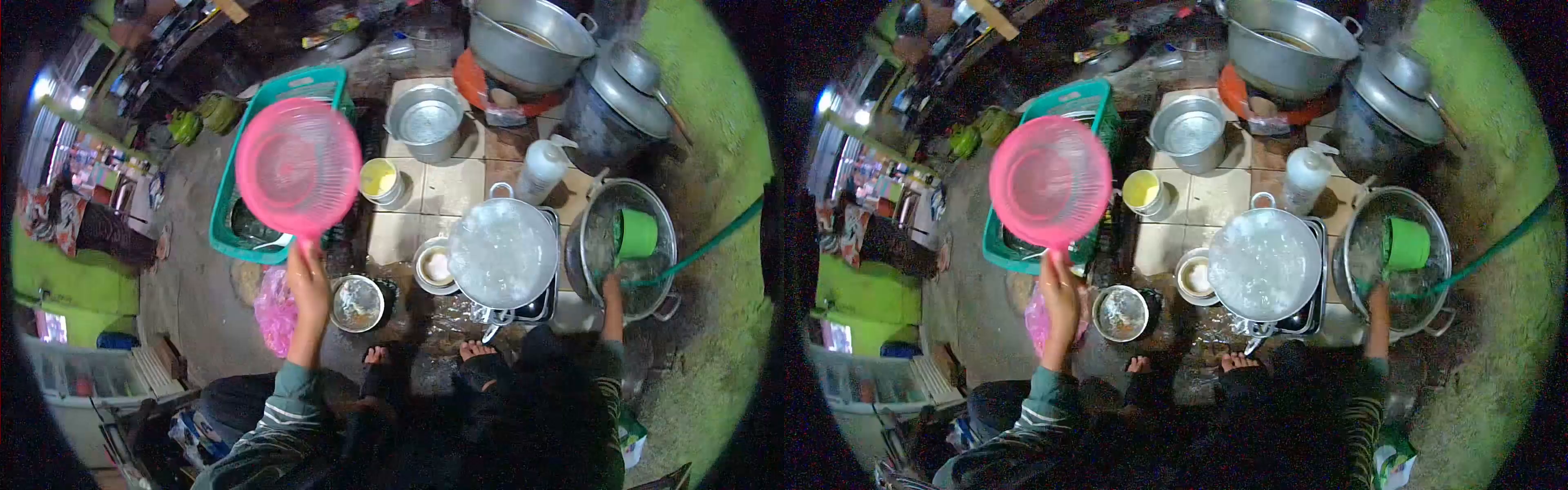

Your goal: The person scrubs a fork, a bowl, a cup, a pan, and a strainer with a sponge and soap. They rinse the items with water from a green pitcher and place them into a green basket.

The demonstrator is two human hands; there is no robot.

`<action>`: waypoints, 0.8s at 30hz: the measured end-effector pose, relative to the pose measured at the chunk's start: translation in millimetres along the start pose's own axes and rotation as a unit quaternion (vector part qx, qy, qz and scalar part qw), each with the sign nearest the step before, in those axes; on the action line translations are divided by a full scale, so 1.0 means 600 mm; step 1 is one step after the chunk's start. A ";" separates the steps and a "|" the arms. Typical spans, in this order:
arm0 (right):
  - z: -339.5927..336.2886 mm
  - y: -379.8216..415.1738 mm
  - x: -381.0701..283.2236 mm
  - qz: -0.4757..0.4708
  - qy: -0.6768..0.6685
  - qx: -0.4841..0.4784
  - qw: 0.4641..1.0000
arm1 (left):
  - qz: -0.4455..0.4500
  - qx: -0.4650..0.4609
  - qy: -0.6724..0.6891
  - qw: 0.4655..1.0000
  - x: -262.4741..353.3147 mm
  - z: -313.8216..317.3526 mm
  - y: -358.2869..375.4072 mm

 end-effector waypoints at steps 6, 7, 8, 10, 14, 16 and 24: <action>0.019 -0.077 0.160 -0.006 0.182 -0.076 0.980 | -0.303 -0.025 0.337 0.891 -0.169 0.001 -0.091; 0.014 -0.071 0.141 -0.010 0.182 -0.077 0.980 | -0.332 -0.072 0.447 0.828 -0.221 0.026 -0.101; 0.005 -0.055 0.112 -0.009 0.190 -0.103 0.976 | -0.353 -0.118 0.548 0.749 -0.260 0.046 -0.106; -0.020 -0.065 0.226 -0.010 0.198 -0.128 0.972 | -0.396 -0.087 0.602 0.689 -0.293 0.064 -0.116; 0.051 -0.133 0.291 -0.181 0.272 -0.164 0.931 | -0.467 0.004 0.656 0.593 -0.305 0.079 -0.134; 0.040 -0.137 0.305 -0.184 0.228 -0.157 0.943 | -0.408 -0.058 0.635 0.654 -0.390 0.093 -0.130; 0.108 -0.175 0.416 -0.224 0.175 0.094 0.954 | -0.363 0.064 0.496 0.786 -0.358 0.100 -0.125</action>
Point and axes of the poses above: each hand's wrist, its own y-axis away from the middle knuckle, its own z-axis out of the palm, x = y × z, the point moved 1 cm from there along -y, towards the middle knuckle, and after that the axes turned 10 degrees about -y, right-handed, at the moved point
